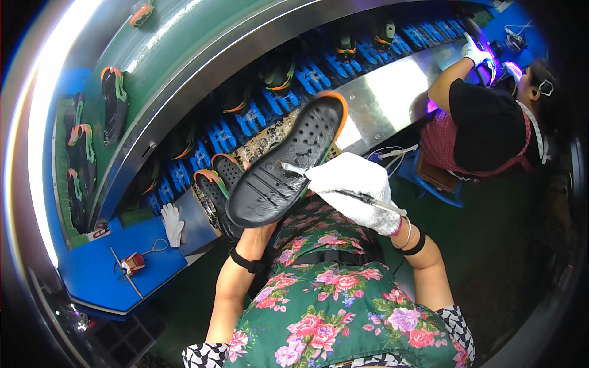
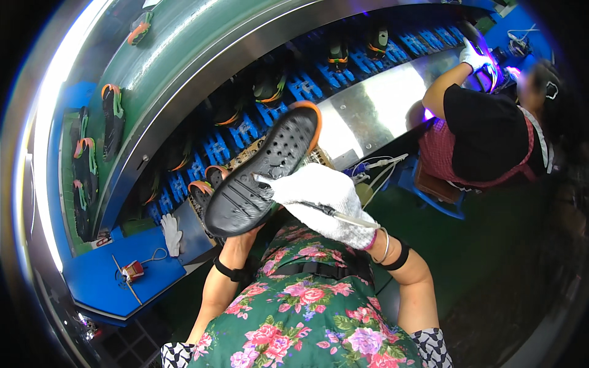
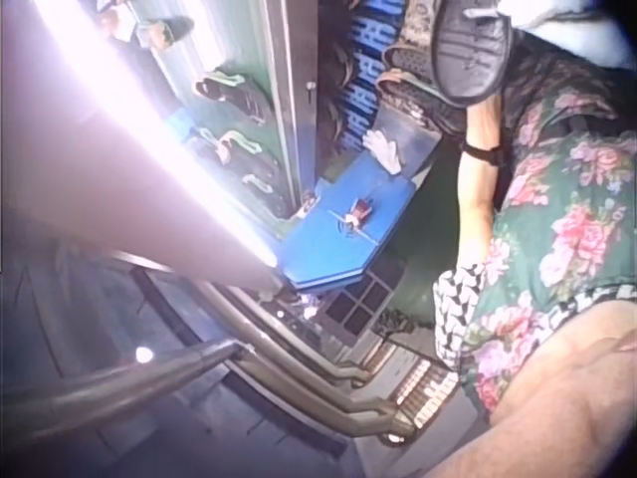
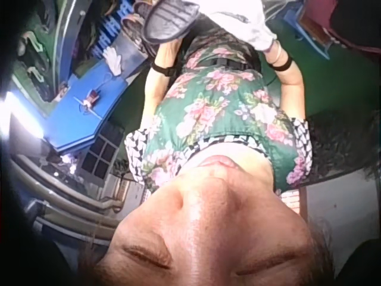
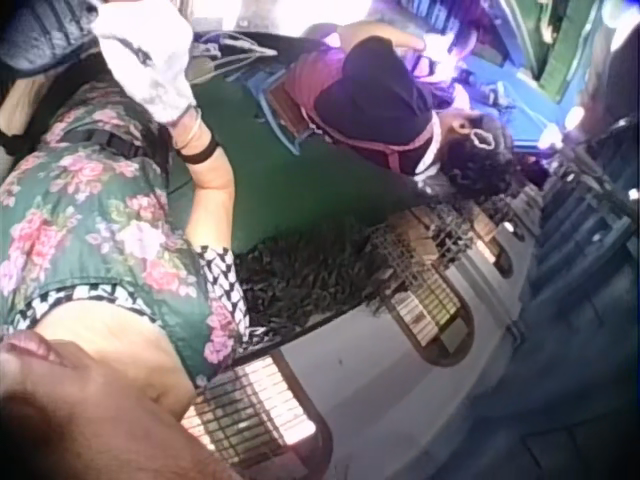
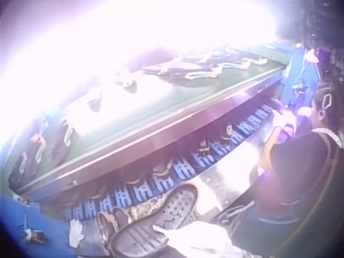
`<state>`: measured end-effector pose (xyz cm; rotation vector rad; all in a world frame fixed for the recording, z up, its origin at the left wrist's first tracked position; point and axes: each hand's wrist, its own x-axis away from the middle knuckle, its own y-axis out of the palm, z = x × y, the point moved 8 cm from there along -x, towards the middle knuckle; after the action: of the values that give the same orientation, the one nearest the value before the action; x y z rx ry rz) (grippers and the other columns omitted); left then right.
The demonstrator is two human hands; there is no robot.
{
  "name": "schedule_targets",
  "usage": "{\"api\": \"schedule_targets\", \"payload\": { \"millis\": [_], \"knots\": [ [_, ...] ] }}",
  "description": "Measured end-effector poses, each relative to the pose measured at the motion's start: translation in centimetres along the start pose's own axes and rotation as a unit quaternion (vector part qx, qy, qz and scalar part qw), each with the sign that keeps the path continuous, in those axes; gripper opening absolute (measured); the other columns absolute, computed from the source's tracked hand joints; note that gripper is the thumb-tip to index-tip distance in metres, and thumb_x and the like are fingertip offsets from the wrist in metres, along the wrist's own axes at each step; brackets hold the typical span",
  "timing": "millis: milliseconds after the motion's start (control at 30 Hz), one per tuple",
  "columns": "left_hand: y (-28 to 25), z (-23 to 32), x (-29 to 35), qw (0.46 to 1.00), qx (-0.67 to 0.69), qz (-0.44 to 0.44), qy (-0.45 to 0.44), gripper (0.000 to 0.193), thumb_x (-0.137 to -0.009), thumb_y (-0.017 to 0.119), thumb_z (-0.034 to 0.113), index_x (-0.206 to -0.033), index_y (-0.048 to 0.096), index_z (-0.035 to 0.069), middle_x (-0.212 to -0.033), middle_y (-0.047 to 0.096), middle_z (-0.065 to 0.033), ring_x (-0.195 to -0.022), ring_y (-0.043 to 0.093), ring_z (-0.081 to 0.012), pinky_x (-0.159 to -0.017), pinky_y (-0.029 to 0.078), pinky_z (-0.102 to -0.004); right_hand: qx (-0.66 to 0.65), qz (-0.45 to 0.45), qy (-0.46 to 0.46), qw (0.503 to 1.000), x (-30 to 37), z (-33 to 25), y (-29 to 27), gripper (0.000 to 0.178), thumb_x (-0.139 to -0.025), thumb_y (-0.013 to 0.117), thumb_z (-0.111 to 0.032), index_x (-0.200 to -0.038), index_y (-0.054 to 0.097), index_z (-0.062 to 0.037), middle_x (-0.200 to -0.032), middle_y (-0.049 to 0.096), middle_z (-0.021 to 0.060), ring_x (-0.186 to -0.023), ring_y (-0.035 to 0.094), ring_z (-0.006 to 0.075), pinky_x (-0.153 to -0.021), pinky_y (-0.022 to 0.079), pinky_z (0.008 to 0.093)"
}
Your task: Applying glue to shoe soles using a brush on a manufacturing line.
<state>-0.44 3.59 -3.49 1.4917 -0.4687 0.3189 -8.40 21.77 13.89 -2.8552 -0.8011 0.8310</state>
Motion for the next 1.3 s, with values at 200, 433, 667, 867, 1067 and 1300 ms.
{"api": "schedule_targets", "payload": {
  "millis": [200, 433, 667, 867, 1067, 1300],
  "knots": [
    [2.4, -2.8, 0.5, 0.986, -0.081, -0.134, -0.063, 0.099, -0.083, 0.074, 0.055, -0.158, 0.037, 0.001, -0.159, 0.041, -0.0278, -0.143, 0.045, -0.0428, -0.122, 0.037, -0.0536, 0.081, 0.02, -0.058, 0.995, -0.9, -2.1, -0.2, 0.021, -0.073, 0.082, 0.002, -0.094, 0.08, -0.0036, -0.1, 0.079, 0.0128, -0.086, 0.075, 0.0264, -0.077, 0.059, 0.0354],
    [3.3, -4.6, -0.2, 0.995, -0.064, -0.074, -0.017, 0.098, -0.087, 0.062, 0.077, -0.156, 0.044, 0.01, -0.155, 0.051, -0.0195, -0.139, 0.052, -0.0379, -0.119, 0.04, -0.0563, 0.115, -0.016, -0.097, 0.988, -2.2, -2.4, 0.4, 0.032, -0.078, 0.079, -0.002, -0.11, 0.079, -0.0064, -0.109, 0.078, 0.0111, -0.098, 0.074, 0.0299, -0.085, 0.058, 0.0398],
    [2.7, -5.4, 0.4, 0.992, 0.021, -0.111, -0.061, 0.096, -0.09, 0.058, 0.078, -0.158, 0.041, 0.013, -0.156, 0.051, -0.0161, -0.139, 0.053, -0.0379, -0.118, 0.041, -0.0574, 0.179, -0.061, -0.047, 0.981, -1.9, -0.3, 2.0, 0.041, -0.082, 0.077, -0.006, -0.123, 0.075, -0.0083, -0.119, 0.075, 0.0104, -0.112, 0.07, 0.0318, -0.099, 0.053, 0.0464],
    [1.7, -4.7, 0.9, 0.97, -0.241, -0.04, -0.011, 0.095, -0.09, 0.065, 0.07, -0.161, 0.036, 0.012, -0.158, 0.048, -0.0169, -0.143, 0.05, -0.0374, -0.119, 0.039, -0.0596, 0.228, -0.087, -0.081, 0.966, -1.3, -1.0, 3.9, 0.043, -0.086, 0.074, -0.008, -0.128, 0.071, -0.0053, -0.128, 0.07, 0.0121, -0.118, 0.068, 0.0329, -0.105, 0.05, 0.0489],
    [1.8, -4.6, -0.2, 0.993, -0.055, -0.102, -0.027, 0.087, -0.095, 0.056, 0.073, -0.156, 0.044, 0.012, -0.152, 0.054, -0.0163, -0.138, 0.055, -0.0355, -0.117, 0.042, -0.0557, 0.119, -0.048, -0.052, 0.99, -2.5, -1.7, 2.9, 0.043, -0.086, 0.072, -0.007, -0.128, 0.071, -0.0046, -0.129, 0.07, 0.0146, -0.117, 0.068, 0.0352, -0.105, 0.05, 0.0475],
    [0.5, -3.3, 0.2, 0.975, -0.219, 0.021, 0.015, 0.087, -0.095, 0.055, 0.073, -0.155, 0.046, 0.01, -0.15, 0.057, -0.0162, -0.135, 0.057, -0.0347, -0.116, 0.044, -0.053, 0.067, -0.036, -0.048, 0.996, -3.3, -2.0, 2.7, 0.043, -0.085, 0.072, -0.007, -0.129, 0.071, -0.0044, -0.13, 0.069, 0.0155, -0.117, 0.067, 0.0361, -0.105, 0.05, 0.0474]
  ]
}}
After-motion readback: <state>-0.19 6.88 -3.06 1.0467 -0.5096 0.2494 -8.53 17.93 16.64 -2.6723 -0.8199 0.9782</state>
